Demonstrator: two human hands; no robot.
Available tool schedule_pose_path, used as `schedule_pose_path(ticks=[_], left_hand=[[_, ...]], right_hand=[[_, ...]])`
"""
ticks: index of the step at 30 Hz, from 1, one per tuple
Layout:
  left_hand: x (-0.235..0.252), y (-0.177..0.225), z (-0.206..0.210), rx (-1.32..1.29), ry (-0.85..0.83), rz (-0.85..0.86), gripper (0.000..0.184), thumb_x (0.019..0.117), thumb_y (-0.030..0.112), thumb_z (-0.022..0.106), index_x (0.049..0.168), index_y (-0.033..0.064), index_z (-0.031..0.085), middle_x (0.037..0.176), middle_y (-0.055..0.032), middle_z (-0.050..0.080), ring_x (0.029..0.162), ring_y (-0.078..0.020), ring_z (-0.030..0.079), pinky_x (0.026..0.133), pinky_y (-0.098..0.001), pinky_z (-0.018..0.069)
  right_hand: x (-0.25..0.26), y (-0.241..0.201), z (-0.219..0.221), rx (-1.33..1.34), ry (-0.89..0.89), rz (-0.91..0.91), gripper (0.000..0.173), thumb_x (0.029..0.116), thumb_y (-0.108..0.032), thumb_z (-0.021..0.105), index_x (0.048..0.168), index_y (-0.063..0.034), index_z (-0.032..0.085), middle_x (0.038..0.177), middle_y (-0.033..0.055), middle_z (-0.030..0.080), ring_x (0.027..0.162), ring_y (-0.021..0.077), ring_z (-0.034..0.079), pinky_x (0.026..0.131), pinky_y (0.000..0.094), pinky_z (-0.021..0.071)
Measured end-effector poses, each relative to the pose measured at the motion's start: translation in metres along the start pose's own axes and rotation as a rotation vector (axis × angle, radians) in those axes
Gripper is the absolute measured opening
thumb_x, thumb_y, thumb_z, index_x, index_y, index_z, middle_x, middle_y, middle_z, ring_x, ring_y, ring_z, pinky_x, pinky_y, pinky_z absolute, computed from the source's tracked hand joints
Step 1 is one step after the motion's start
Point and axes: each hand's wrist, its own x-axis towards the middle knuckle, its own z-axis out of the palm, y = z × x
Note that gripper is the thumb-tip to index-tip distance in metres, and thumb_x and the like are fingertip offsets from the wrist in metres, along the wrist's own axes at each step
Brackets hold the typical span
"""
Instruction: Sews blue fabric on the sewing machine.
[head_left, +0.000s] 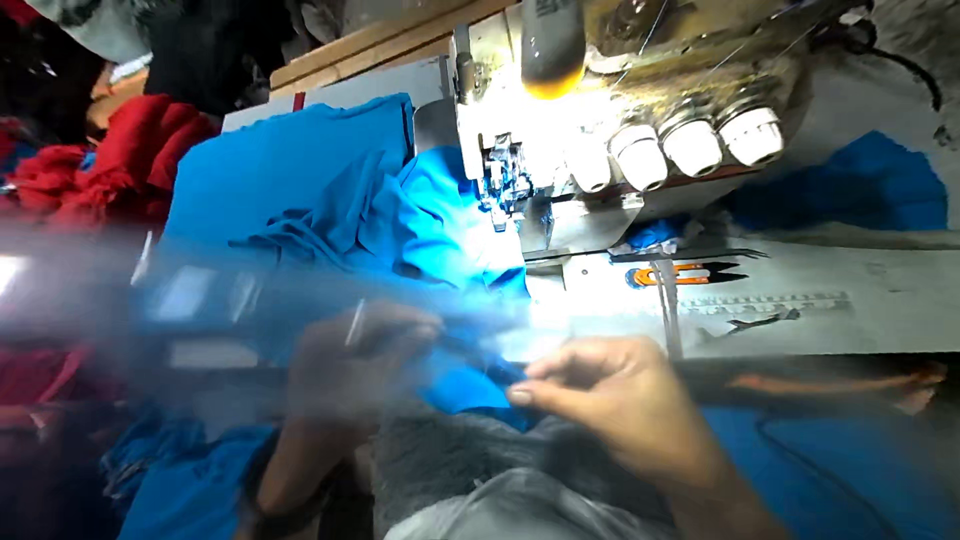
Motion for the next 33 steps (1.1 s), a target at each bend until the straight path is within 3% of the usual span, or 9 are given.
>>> schedule_pose_path(ticks=[3, 6, 9, 14, 19, 24, 27, 29, 33], left_hand=[[0.03, 0.01, -0.016, 0.228, 0.037, 0.145, 0.009, 0.0936, 0.018, 0.074, 0.102, 0.0146, 0.074, 0.096, 0.0088, 0.073, 0.082, 0.0012, 0.068, 0.072, -0.0162, 0.0581], [0.082, 0.003, 0.006, 0.416, 0.14, 0.337, 0.01, 0.0884, 0.011, 0.078, 0.096, 0.0051, 0.075, 0.092, 0.0, 0.074, 0.084, -0.0016, 0.067, 0.075, -0.0175, 0.0543], [0.109, -0.025, 0.033, 0.412, 0.157, 0.351, 0.011, 0.087, 0.011, 0.08, 0.095, 0.0043, 0.075, 0.091, -0.0029, 0.074, 0.083, -0.0049, 0.068, 0.073, -0.0209, 0.0549], [0.097, -0.052, 0.058, 0.198, 0.177, 0.3, 0.015, 0.085, 0.004, 0.08, 0.097, 0.0022, 0.072, 0.097, -0.0041, 0.075, 0.091, -0.0106, 0.072, 0.082, -0.0279, 0.0618], [0.096, -0.076, 0.056, 0.068, 0.159, 0.399, 0.013, 0.0883, 0.003, 0.077, 0.094, 0.001, 0.066, 0.098, -0.0073, 0.074, 0.097, -0.0146, 0.072, 0.089, -0.0313, 0.0604], [0.091, -0.047, 0.04, 0.174, 0.18, 0.482, 0.014, 0.0909, 0.01, 0.077, 0.093, 0.005, 0.065, 0.097, -0.0047, 0.075, 0.098, -0.0136, 0.073, 0.089, -0.0299, 0.0606], [0.095, -0.026, 0.04, 0.268, 0.23, 0.461, 0.015, 0.0871, 0.005, 0.079, 0.09, 0.001, 0.065, 0.095, -0.0066, 0.074, 0.098, -0.0116, 0.071, 0.09, -0.0264, 0.0573], [0.102, -0.037, 0.045, 0.266, 0.215, 0.459, 0.016, 0.0841, 0.003, 0.081, 0.092, -0.0004, 0.068, 0.096, -0.0077, 0.074, 0.094, -0.0124, 0.071, 0.086, -0.0269, 0.0593], [0.104, -0.057, 0.056, 0.231, 0.195, 0.376, 0.016, 0.0826, 0.004, 0.083, 0.094, -0.0004, 0.071, 0.096, -0.007, 0.074, 0.091, -0.0112, 0.072, 0.082, -0.0256, 0.06]], right_hand=[[0.022, 0.009, 0.016, 0.034, 0.117, -0.087, 0.008, 0.0856, -0.008, 0.081, 0.09, -0.0031, 0.078, 0.079, 0.0003, 0.075, 0.068, 0.0049, 0.07, 0.063, 0.019, 0.0611], [0.047, 0.022, 0.016, -0.011, 0.282, -0.136, 0.017, 0.0833, -0.007, 0.082, 0.097, -0.003, 0.072, 0.075, -0.0003, 0.073, 0.063, 0.0058, 0.068, 0.06, 0.0188, 0.0591], [0.059, 0.033, 0.007, -0.03, 0.307, -0.029, 0.032, 0.082, -0.007, 0.083, 0.109, -0.0022, 0.065, 0.074, -0.0004, 0.073, 0.06, 0.0062, 0.068, 0.056, 0.0185, 0.0586], [0.06, 0.042, -0.017, -0.01, 0.206, 0.068, 0.012, 0.0835, -0.01, 0.081, 0.091, -0.0061, 0.074, 0.069, -0.003, 0.071, 0.058, 0.0046, 0.067, 0.053, 0.0193, 0.0588], [0.058, 0.034, -0.02, -0.03, 0.166, 0.094, 0.012, 0.0826, -0.011, 0.082, 0.09, -0.0081, 0.073, 0.067, -0.0052, 0.07, 0.057, 0.0031, 0.067, 0.053, 0.0179, 0.0583], [0.053, 0.025, -0.007, -0.082, 0.246, 0.014, 0.038, 0.0808, -0.012, 0.083, 0.113, -0.0058, 0.065, 0.075, -0.0052, 0.074, 0.06, 0.0036, 0.069, 0.053, 0.0166, 0.0581], [0.056, 0.023, -0.008, -0.112, 0.251, 0.0, 0.043, 0.0822, -0.014, 0.083, 0.12, -0.0041, 0.064, 0.075, -0.0056, 0.075, 0.06, 0.0028, 0.068, 0.054, 0.0157, 0.0575], [0.061, 0.028, -0.011, -0.114, 0.235, 0.016, 0.039, 0.0827, -0.016, 0.083, 0.117, -0.0033, 0.068, 0.073, -0.0055, 0.074, 0.058, 0.0036, 0.068, 0.053, 0.0168, 0.0582], [0.063, 0.038, -0.017, -0.005, 0.199, 0.061, 0.019, 0.083, -0.012, 0.082, 0.098, -0.0045, 0.073, 0.07, -0.0029, 0.072, 0.058, 0.0047, 0.068, 0.054, 0.0185, 0.0589]])
